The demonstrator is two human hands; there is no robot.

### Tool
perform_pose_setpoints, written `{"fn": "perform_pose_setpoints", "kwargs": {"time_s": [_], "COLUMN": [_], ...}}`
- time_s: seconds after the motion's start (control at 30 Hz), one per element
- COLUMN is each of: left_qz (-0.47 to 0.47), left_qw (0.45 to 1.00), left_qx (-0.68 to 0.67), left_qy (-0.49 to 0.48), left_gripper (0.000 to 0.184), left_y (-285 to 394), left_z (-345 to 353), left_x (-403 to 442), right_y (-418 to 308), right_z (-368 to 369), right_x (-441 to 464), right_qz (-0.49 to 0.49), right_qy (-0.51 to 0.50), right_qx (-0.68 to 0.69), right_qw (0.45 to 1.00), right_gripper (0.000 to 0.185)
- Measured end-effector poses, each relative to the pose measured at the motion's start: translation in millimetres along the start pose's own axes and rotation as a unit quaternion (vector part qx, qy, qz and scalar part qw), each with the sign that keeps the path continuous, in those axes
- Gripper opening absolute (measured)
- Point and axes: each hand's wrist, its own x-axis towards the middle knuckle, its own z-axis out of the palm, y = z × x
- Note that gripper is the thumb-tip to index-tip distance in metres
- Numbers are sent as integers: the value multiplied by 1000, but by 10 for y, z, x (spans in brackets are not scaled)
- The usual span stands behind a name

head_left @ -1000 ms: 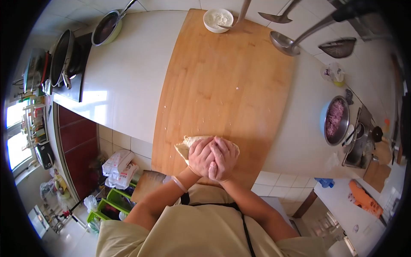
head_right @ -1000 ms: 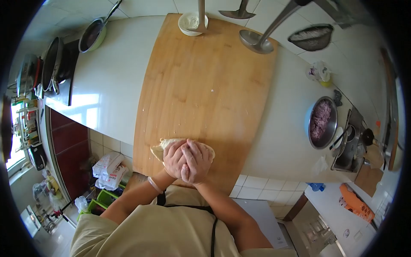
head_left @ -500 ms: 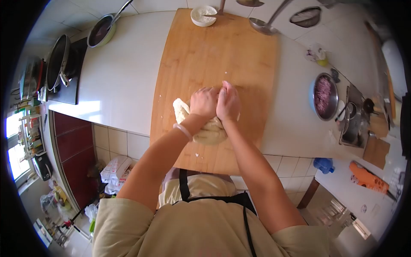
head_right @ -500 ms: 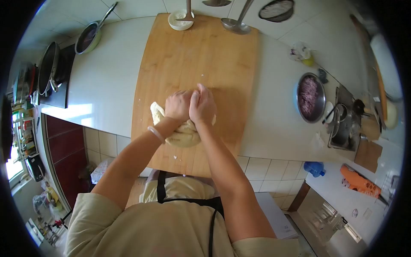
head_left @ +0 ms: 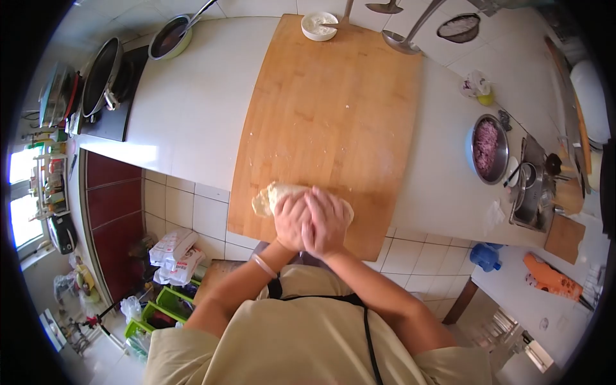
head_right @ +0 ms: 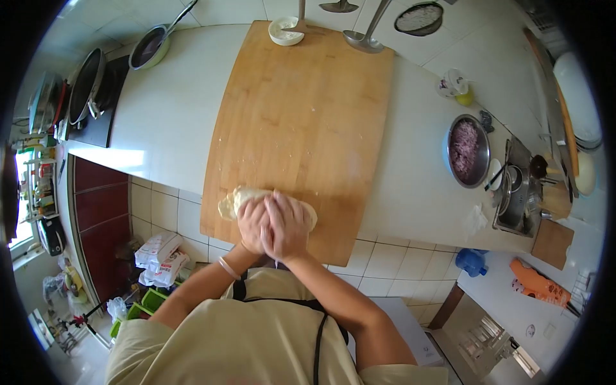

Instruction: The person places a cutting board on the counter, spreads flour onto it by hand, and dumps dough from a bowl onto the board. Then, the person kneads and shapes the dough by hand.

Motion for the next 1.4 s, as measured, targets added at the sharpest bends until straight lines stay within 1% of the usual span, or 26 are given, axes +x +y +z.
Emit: {"fn": "perform_pose_setpoints", "kwargs": {"time_s": [0.03, 0.07, 0.13, 0.27, 0.3, 0.4, 0.47, 0.53, 0.6, 0.67, 0.7, 0.73, 0.77, 0.8, 0.83, 0.87, 0.9, 0.93, 0.97, 1.0, 1.03, 1.13, 1.2, 1.23, 1.27, 1.4], "left_qz": [16, 34, 53, 44, 21, 8, -17, -17, -32, -74, -78, -70, -101, -134, -103, -104, -163, -221, -93, -151, -108, 0, 19, 6, -7, 19], "left_qw": [1000, 998, 996, 998, 999, 1000, 998, 999, 997, 986, 989, 990, 975, 951, 929, 931, 932, 927, 979, 952, 969, 998, 1000, 999, 999, 995], "left_qx": [19, 37, 48, 32, 23, 16, 23, -4, -3, 18, 18, 18, 48, 78, 108, 108, 65, 22, 56, 76, 75, 15, -5, -6, -6, 38], "left_qy": [13, 25, 47, 6, -8, -20, -57, -28, -72, -149, -126, -117, -195, -267, -338, -333, -317, -303, -171, -255, -211, -57, 14, 31, 49, 87], "left_gripper": [43, 42, 42, 43, 44, 45, 43, 40, 36, 28, 25, 25, 24, 24, 27, 27, 31, 36, 38, 36, 35, 33, 38, 40, 41, 44], "left_y": [-14, -52, -127, -288, -283, -324, -387, -413, -475, -472, -492, -500, -480, -452, -335, -286, -263, -240, -167, -107, -87, -151, -162, -163, -189, -426], "left_z": [49, 106, 195, 290, 282, 338, 419, 496, 590, 617, 692, 691, 657, 631, 415, 291, 186, 116, 107, 143, 114, 4, -74, -79, -45, 207], "left_x": [-99, -147, -144, 301, 464, 883, 1054, 1320, 1453, 1624, 1653, 1687, 1720, 1739, 1798, 1782, 1786, 1752, 1540, 1416, 1177, 537, 189, 21, -111, -313], "right_y": [48, 108, 224, 440, 497, 751, 916, 1045, 1142, 1224, 1281, 1323, 1251, 1190, 1061, 977, 980, 876, 743, 613, 599, 155, 7, -65, -68, 84], "right_z": [42, 95, 171, 229, 244, 261, 331, 403, 456, 524, 566, 601, 545, 476, 389, 349, 394, 342, 278, 235, 329, 172, 174, 138, 203, 421], "right_x": [-114, -156, -154, 235, 339, 638, 792, 935, 1020, 1067, 1151, 1207, 1219, 1205, 1224, 1176, 1089, 1043, 957, 868, 694, 281, 80, 32, -102, -212], "right_qz": [-13, -47, -67, -15, -12, -4, 1, 17, 26, 122, 111, 151, 193, 183, 218, 255, 227, 223, 222, 220, 235, 86, -5, -12, -26, -72], "right_qy": [-12, 10, 17, 21, 21, 16, 46, 71, 101, 104, 113, 100, 86, 91, 60, 25, 49, 48, 89, 130, 86, 45, 31, -17, -26, -8], "right_qx": [-1, -5, -2, 17, 31, 49, 64, 53, 38, 71, 67, 65, 63, 59, 91, 124, 243, 244, 207, 169, 159, -9, 1, -7, -18, -56], "right_qw": [1000, 999, 998, 1000, 999, 999, 997, 996, 994, 985, 985, 981, 975, 977, 970, 959, 942, 942, 949, 952, 955, 995, 1000, 1000, 999, 996], "right_gripper": [49, 51, 51, 51, 50, 49, 47, 46, 44, 43, 43, 43, 44, 44, 45, 46, 44, 44, 41, 38, 35, 41, 49, 54, 57, 58]}}
